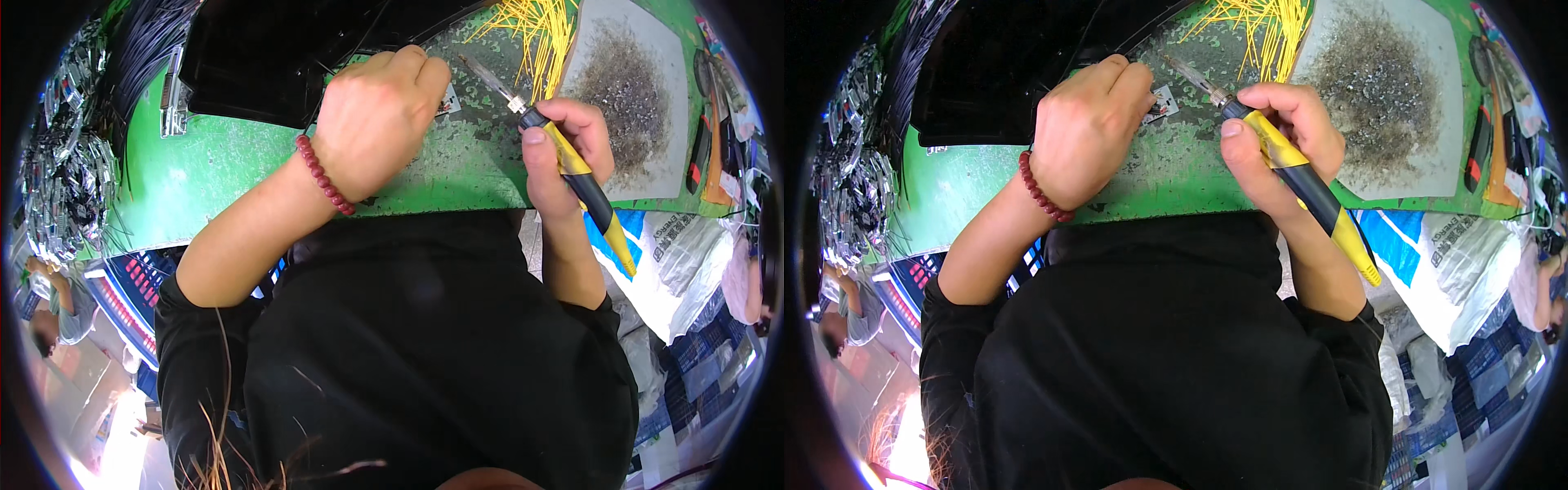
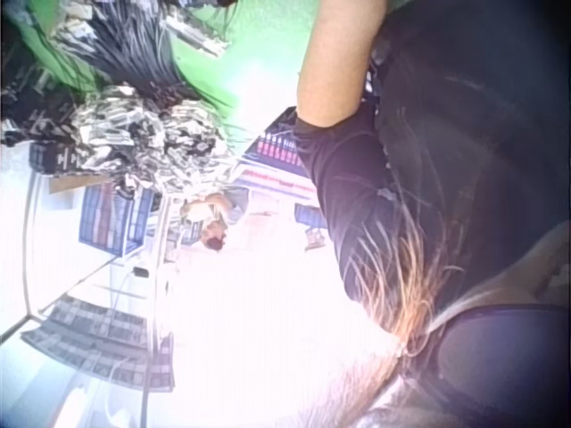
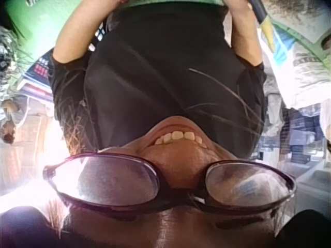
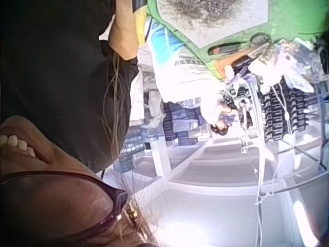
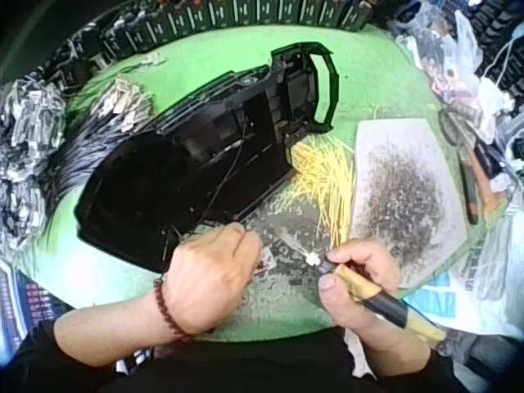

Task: The person solders wires onto a circuit board using a soldering iron, picks up a black plastic casing, and solders wires onto another circuit board.

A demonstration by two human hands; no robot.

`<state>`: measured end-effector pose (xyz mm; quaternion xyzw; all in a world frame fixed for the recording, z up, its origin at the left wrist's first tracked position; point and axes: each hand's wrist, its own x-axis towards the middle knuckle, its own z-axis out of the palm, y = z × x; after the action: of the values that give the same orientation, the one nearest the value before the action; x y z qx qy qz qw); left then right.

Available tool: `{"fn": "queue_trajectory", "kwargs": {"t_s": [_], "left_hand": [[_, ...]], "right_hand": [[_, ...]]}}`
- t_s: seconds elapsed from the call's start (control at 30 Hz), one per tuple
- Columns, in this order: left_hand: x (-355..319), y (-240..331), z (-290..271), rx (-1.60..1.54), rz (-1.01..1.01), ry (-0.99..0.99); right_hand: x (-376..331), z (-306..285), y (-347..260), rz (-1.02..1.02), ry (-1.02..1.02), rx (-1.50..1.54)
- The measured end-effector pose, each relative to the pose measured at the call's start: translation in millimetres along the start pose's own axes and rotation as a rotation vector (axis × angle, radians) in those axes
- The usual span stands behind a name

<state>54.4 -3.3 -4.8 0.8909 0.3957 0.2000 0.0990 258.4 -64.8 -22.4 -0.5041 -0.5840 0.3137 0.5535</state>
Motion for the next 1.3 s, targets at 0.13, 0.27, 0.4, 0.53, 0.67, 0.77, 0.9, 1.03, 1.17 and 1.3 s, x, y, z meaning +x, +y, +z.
{"fn": "queue_trajectory", "kwargs": {"t_s": [0.13,0.27,0.4,0.53,0.67,0.77,0.9,1.03,1.17,1.3], "left_hand": [[-1.6,-0.6,-1.1,-0.013,0.007,0.01],[-1.1,-1.7,-0.1,-0.046,0.01,0.016],[-2.8,-3.1,0.2,-0.07,0.01,0.043],[-3.6,-3.3,1.3,-0.083,0.001,0.052],[-6.5,-3.9,1.1,-0.111,0.003,0.081],[-5.9,-3.5,1.4,-0.121,-0.006,0.079],[-5.3,-3.3,2.4,-0.145,-0.015,0.088],[-5.7,-3.2,2.1,-0.122,-0.005,0.076],[-5.2,-0.7,2.1,-0.081,-0.018,0.058],[-6.5,-1.5,3.5,-0.056,-0.015,0.057]], "right_hand": [[-4.0,-7.1,2.2,-0.008,-0.012,-0.025],[-2.0,5.5,-7.8,0.014,0.018,0.049],[-1.5,5.2,-8.4,-0.004,-0.069,-0.028],[7.0,14.5,-6.3,-0.106,-0.132,-0.212],[15.8,25.4,2.1,-0.189,-0.156,-0.217],[17.0,28.7,1.0,-0.183,-0.171,-0.263],[16.1,29.2,4.1,-0.171,-0.177,-0.25],[14.5,31.3,7.6,-0.178,-0.169,-0.233],[14.9,31.7,9.2,-0.2,-0.171,-0.25],[17.6,30.7,6.6,-0.238,-0.182,-0.229]]}}
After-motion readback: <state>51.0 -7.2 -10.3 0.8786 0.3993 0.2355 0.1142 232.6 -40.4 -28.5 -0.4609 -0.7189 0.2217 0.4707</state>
